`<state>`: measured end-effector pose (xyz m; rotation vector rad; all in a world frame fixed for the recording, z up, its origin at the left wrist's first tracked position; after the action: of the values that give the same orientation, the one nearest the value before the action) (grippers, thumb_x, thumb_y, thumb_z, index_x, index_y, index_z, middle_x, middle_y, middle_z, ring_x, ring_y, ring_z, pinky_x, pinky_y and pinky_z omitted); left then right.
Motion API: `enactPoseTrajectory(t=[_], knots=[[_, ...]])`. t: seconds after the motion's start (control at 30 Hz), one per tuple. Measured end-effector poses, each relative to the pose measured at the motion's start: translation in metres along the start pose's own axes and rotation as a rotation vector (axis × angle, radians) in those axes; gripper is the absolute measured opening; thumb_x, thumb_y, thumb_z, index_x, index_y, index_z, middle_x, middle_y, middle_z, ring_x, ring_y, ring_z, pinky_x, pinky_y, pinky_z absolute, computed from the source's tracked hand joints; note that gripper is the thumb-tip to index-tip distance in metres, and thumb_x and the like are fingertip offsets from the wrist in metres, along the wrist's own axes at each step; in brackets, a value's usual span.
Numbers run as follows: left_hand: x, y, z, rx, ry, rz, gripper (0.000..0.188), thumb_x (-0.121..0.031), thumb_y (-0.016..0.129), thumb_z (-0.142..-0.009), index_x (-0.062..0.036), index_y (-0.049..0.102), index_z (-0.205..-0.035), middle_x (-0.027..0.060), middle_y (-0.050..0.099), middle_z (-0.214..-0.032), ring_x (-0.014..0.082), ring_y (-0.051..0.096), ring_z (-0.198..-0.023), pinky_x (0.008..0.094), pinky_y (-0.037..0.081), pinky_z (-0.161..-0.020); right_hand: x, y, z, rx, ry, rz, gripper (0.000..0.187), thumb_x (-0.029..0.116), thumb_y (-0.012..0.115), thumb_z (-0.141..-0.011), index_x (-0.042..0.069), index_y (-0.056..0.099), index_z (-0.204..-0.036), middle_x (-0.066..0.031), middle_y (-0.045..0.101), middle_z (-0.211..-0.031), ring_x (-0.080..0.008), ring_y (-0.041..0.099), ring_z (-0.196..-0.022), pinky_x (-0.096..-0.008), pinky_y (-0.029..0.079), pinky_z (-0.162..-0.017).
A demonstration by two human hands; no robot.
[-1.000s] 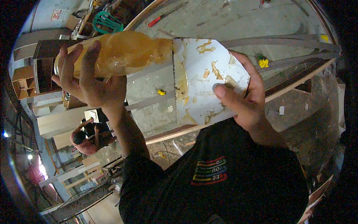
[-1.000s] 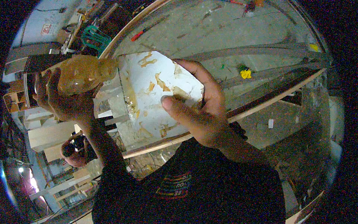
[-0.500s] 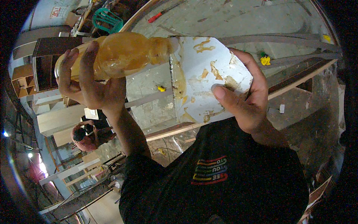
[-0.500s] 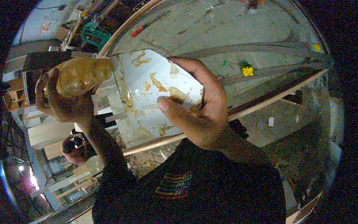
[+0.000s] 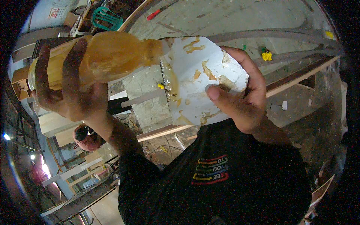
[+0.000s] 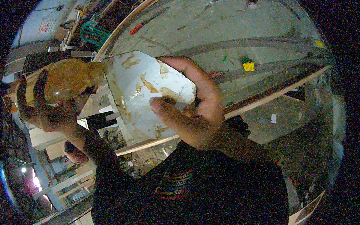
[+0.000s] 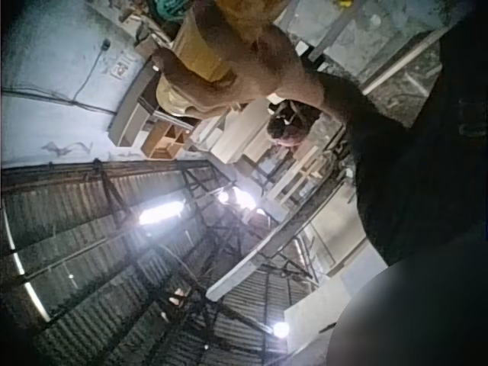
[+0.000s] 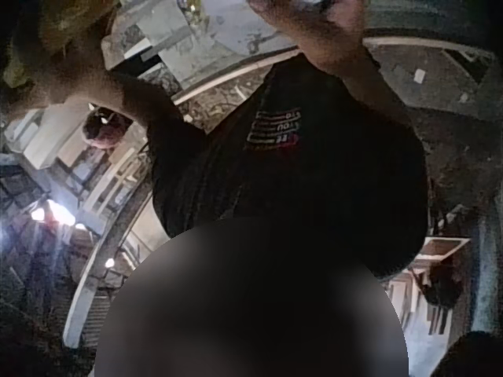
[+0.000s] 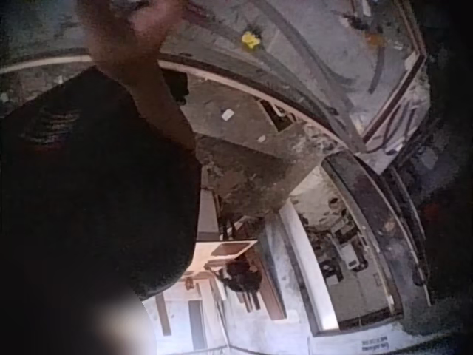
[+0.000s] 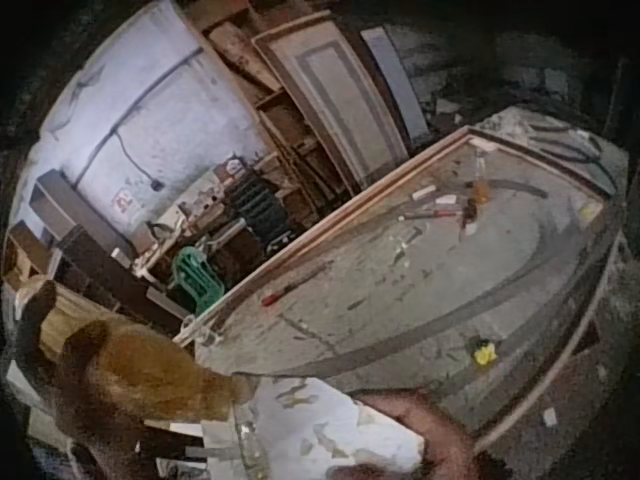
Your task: The person pours a yellow liquid from a plastic bottle onto a paper towel and wipes it along a long curved wooden piece. The person repeatedly refills the paper towel and continues wiping the wood surface in a workshop setting.
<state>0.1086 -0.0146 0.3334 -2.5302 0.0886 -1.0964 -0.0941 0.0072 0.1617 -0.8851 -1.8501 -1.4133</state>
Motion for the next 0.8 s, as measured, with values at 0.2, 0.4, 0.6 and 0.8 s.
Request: enactPoseTrajectory(t=[0.2,0.4,0.6,0.8], knots=[[0.004,-0.001,-0.014,-0.005,0.123,0.064,0.039,-0.054,0.072,-0.071,-0.0242,0.076,-0.096,0.0059,0.063,-0.116,0.0235,0.058,-0.103,0.0401,0.045,-0.088,0.002,0.000,0.001,0.024,0.053,-0.022,0.062,0.010,0.072,-0.081,-0.004,0.040,-0.132,-0.0115,0.059,-0.117,-0.0177,0.057,-0.108,-0.0326,0.045,-0.093],[0.005,-0.004,-0.017,-0.056,0.215,0.071,0.041,-0.054,0.068,-0.075,-0.0196,0.075,-0.096,0.0086,0.064,-0.114,0.0256,0.058,-0.101,0.0417,0.045,-0.088,0.004,0.003,0.001,0.018,0.036,-0.030,0.059,0.010,0.071,-0.083,-0.004,0.041,-0.131,-0.0107,0.059,-0.115,-0.0166,0.057,-0.106,-0.0319,0.045,-0.092],[0.008,-0.003,-0.020,-0.038,0.237,0.069,0.043,-0.055,0.066,-0.076,-0.0168,0.075,-0.095,0.0103,0.066,-0.110,0.0259,0.058,-0.102,0.0415,0.045,-0.089,0.006,0.002,0.000,0.058,0.008,-0.024,0.056,0.011,0.070,-0.083,-0.003,0.042,-0.130,-0.0096,0.058,-0.113,-0.0156,0.057,-0.105,-0.0308,0.045,-0.090],[0.013,-0.002,-0.016,-0.014,0.228,0.108,0.046,-0.054,0.071,-0.072,-0.0142,0.075,-0.095,0.0114,0.067,-0.109,0.0270,0.062,-0.096,0.0418,0.048,-0.087,0.002,0.001,0.001,0.063,0.015,0.020,0.062,0.011,0.072,-0.082,-0.004,0.038,-0.132,-0.0110,0.058,-0.116,-0.0167,0.056,-0.107,-0.0313,0.044,-0.092]])
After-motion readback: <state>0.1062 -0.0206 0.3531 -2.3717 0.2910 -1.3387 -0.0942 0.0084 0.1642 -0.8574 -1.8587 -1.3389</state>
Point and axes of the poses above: each hand's wrist, its own z-axis away from the middle knuckle, its own y-axis out of the palm, x = y × z, the point moved 5 cm from there along -z, towards the middle knuckle
